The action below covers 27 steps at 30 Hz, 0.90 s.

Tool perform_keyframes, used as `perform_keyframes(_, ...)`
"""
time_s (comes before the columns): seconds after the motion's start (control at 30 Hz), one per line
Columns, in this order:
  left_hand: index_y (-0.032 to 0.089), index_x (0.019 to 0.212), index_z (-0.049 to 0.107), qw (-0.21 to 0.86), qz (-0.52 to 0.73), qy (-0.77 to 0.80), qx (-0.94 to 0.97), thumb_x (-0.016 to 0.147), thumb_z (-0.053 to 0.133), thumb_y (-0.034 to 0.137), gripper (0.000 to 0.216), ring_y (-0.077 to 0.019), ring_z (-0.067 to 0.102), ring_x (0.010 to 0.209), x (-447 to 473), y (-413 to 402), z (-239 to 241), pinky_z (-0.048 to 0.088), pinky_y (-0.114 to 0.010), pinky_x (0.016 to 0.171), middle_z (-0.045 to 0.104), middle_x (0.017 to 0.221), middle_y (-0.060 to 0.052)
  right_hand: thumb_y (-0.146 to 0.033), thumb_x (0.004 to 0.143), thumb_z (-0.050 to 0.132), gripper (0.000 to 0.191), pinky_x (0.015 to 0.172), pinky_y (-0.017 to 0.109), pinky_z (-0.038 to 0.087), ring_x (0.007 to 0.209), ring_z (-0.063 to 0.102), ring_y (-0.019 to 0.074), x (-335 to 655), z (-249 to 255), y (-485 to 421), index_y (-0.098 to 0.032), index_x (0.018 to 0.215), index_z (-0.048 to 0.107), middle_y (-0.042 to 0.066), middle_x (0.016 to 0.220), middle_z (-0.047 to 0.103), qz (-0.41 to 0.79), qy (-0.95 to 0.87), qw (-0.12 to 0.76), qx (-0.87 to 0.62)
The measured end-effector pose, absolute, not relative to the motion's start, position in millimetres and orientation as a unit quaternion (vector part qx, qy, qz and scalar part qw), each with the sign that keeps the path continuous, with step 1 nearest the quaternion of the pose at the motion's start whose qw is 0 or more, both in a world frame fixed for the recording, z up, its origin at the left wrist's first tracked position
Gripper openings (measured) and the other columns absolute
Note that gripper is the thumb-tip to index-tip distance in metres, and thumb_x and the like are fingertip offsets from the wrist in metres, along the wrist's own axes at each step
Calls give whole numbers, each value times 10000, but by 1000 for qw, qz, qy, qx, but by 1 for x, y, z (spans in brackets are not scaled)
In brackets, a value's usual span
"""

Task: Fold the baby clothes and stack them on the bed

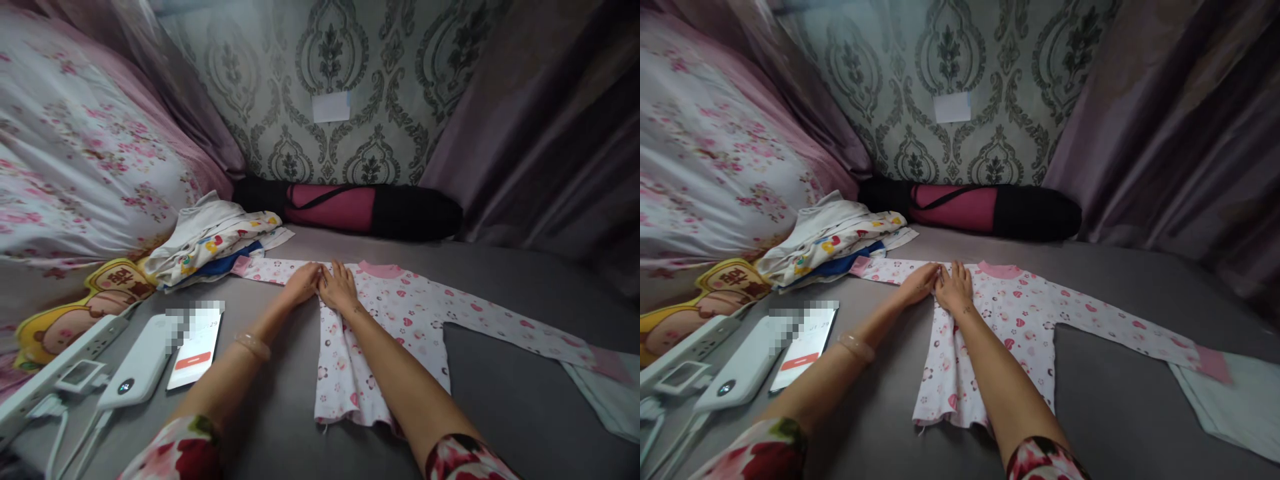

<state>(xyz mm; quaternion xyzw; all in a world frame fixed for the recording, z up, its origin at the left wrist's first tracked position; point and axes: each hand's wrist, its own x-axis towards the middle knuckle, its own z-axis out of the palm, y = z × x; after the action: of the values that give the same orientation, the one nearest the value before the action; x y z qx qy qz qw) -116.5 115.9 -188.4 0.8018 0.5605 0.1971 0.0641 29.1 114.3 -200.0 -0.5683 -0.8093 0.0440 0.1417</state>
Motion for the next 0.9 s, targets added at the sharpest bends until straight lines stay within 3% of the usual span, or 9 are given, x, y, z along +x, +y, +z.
perform_keyframes(0.1,124,1272,511,66,215,563,796,942,278,225,416,-211,527,1196,-103,116,-207,390,-377,1043,575,1285,-156,-383,958,308,509,1121,439,116,1401,229,280,29,-202,116,-229,1433,408,113,1520,320,46,-811,142,-566)
perform_keyframes(0.23,125,1371,449,27,139,610,780,933,322,242,471,-239,366,1359,-130,113,-211,269,-421,1130,429,1451,-152,-401,961,304,513,1122,442,104,1398,233,283,28,-202,117,-231,1433,409,114,1517,325,50,-808,146,-568)
perform_keyframes(0.4,109,1438,368,5,59,711,700,963,261,298,523,-265,285,1402,-188,110,-198,216,-442,1139,332,1507,-163,-402,961,303,517,1121,436,110,1400,230,285,28,-200,115,-229,1437,405,115,1518,324,60,-808,144,-568)
perform_keyframes(0.57,137,1485,262,54,7,714,698,974,166,351,562,-242,193,1436,-219,111,-192,175,-443,1146,239,1553,-127,-394,957,311,517,1125,446,98,1408,211,292,28,-200,113,-217,1432,411,129,1522,311,72,-805,157,-567)
perform_keyframes(0.67,130,1474,283,38,-16,714,698,972,189,353,557,-264,214,1429,-216,113,-188,197,-475,1132,251,1544,-154,-401,958,306,526,1130,455,80,1423,175,285,26,-196,115,-209,1440,394,130,1537,279,100,-803,153,-567)
perform_keyframes(0.8,84,1406,392,-89,13,685,723,937,344,309,523,-324,209,1423,-188,107,-179,167,-542,1122,270,1519,-220,-458,966,251,600,1139,412,125,1434,166,247,43,-179,120,-165,1489,277,132,1557,226,192,-802,146,-546)
perform_keyframes(0.9,123,1404,391,-79,57,629,771,948,323,324,503,-290,265,1408,-150,100,-175,195,-510,1129,343,1499,-175,-409,975,215,604,1142,358,150,1434,174,224,83,-169,117,-86,1483,265,141,1554,228,170,-790,178,-562)
